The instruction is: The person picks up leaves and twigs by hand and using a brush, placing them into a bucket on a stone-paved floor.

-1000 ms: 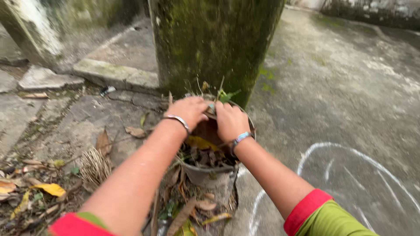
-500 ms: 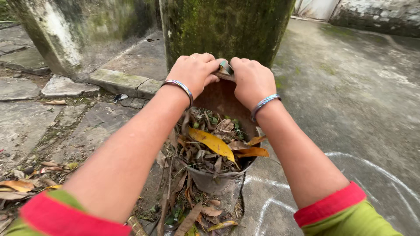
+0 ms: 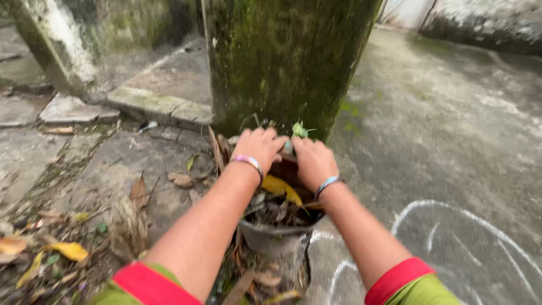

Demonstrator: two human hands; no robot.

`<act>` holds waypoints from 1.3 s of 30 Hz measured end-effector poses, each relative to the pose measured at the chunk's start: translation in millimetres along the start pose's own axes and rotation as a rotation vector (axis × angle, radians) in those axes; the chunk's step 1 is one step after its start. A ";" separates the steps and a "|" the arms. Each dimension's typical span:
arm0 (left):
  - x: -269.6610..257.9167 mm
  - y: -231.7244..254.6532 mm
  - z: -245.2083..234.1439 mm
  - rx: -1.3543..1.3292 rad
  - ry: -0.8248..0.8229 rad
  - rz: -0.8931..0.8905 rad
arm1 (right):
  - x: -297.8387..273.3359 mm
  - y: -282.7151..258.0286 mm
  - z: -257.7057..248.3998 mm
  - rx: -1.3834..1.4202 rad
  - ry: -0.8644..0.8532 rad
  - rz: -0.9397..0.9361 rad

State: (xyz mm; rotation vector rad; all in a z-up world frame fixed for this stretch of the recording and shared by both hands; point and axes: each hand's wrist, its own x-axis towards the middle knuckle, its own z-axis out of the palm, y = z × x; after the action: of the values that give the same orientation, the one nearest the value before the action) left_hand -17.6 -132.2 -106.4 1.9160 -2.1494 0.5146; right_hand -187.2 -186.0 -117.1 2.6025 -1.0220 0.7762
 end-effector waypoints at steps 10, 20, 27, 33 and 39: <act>-33.0 -37.1 -118.0 0.168 0.241 -0.078 | 59.4 -48.9 -118.3 -0.005 0.055 -0.198; -153.0 -102.2 -222.9 0.160 0.324 -0.075 | 72.8 -183.4 -181.8 0.073 0.194 -0.441; -269.0 -157.3 -266.7 -0.043 0.095 -0.196 | 59.7 -300.3 -167.5 0.266 0.210 -0.660; -367.4 -179.6 -252.6 -0.059 -0.122 -0.416 | 29.0 -398.6 -120.1 0.348 0.130 -0.748; -437.0 -187.4 -210.1 -0.067 -0.347 -0.773 | -6.2 -453.8 -50.8 0.351 0.013 -0.704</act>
State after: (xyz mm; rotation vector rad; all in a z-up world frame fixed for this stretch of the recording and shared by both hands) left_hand 209.2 333.4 -61.1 2.7004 -1.3458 -0.0440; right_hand 100.6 167.5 -90.8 2.9240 0.0877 0.8208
